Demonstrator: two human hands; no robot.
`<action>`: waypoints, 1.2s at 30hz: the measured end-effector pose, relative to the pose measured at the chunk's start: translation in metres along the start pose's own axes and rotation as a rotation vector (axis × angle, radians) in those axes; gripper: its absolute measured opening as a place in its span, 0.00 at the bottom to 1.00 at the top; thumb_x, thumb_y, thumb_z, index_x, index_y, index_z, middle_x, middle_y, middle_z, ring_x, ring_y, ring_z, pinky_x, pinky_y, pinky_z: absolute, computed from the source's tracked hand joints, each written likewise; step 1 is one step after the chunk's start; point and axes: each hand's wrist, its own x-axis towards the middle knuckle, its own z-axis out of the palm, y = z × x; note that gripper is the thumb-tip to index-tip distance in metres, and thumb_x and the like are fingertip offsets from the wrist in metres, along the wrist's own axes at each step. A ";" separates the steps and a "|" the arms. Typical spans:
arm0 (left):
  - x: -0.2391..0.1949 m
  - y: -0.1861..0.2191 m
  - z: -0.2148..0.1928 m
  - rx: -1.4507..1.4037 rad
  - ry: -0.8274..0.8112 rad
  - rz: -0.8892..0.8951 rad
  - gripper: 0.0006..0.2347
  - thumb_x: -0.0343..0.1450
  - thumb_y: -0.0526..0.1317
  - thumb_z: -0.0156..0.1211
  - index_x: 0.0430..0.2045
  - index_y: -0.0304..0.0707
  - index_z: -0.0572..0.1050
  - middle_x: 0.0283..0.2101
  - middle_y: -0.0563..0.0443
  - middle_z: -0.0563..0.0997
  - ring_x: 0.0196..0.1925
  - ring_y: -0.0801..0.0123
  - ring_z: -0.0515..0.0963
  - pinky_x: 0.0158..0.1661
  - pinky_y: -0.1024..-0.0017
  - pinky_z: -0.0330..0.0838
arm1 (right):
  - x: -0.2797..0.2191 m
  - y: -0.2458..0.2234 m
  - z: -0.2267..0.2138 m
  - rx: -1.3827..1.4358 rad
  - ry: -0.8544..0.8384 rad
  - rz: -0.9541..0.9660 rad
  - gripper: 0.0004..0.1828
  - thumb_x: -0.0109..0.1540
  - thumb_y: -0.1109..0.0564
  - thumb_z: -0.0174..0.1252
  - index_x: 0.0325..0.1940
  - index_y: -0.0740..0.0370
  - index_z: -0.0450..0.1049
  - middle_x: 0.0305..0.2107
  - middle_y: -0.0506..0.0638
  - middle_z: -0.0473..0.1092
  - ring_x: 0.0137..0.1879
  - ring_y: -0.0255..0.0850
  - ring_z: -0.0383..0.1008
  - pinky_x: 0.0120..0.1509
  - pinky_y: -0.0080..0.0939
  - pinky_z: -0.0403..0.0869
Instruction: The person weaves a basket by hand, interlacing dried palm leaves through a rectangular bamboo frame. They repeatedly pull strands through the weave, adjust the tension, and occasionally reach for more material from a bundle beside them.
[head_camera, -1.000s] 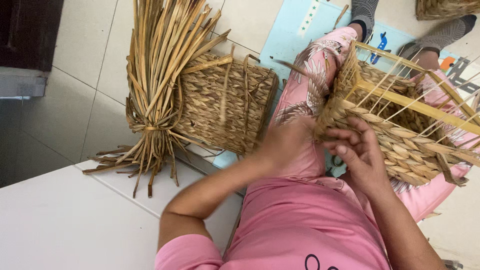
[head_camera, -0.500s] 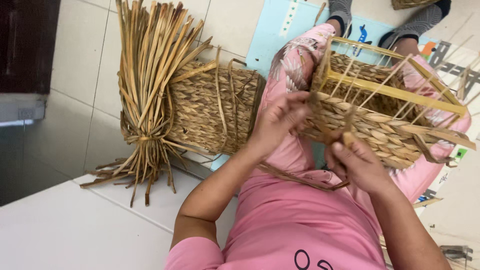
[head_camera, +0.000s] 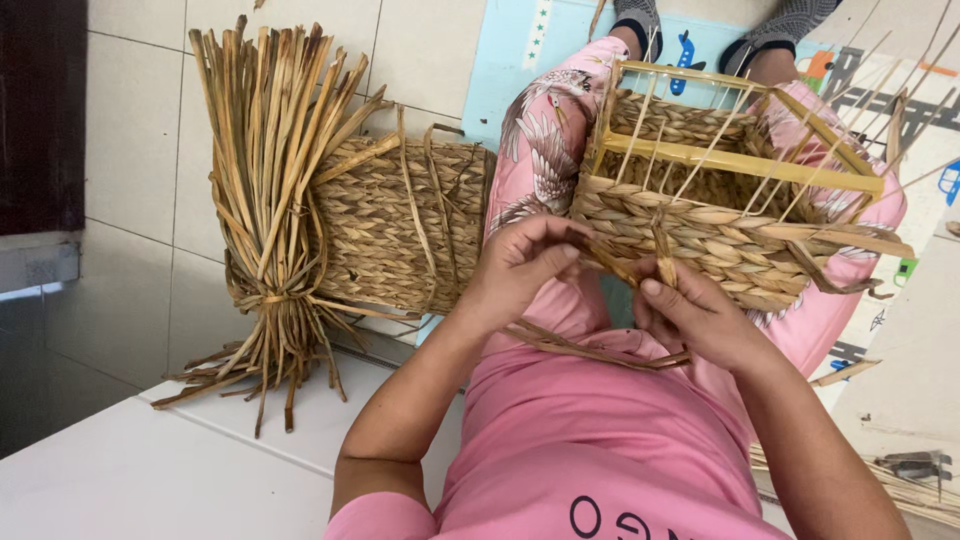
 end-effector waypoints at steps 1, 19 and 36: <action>0.004 -0.004 0.001 -0.003 0.026 0.015 0.10 0.79 0.24 0.54 0.55 0.25 0.74 0.48 0.47 0.81 0.46 0.73 0.80 0.48 0.74 0.78 | 0.000 -0.001 0.000 -0.044 0.015 0.021 0.21 0.68 0.47 0.46 0.60 0.60 0.67 0.24 0.46 0.69 0.21 0.32 0.65 0.20 0.33 0.63; 0.002 0.016 0.040 0.071 0.078 0.100 0.12 0.78 0.29 0.55 0.56 0.30 0.74 0.46 0.52 0.80 0.46 0.77 0.81 0.48 0.77 0.79 | -0.011 -0.059 0.027 -0.951 0.283 -0.325 0.30 0.66 0.52 0.53 0.69 0.67 0.60 0.49 0.73 0.73 0.50 0.66 0.76 0.51 0.59 0.74; 0.036 -0.002 0.059 0.041 0.139 0.139 0.06 0.78 0.32 0.58 0.48 0.34 0.74 0.42 0.55 0.81 0.42 0.78 0.82 0.45 0.78 0.79 | -0.134 -0.061 -0.077 -0.746 0.393 -0.454 0.29 0.59 0.56 0.63 0.65 0.59 0.70 0.49 0.60 0.77 0.47 0.50 0.81 0.48 0.48 0.78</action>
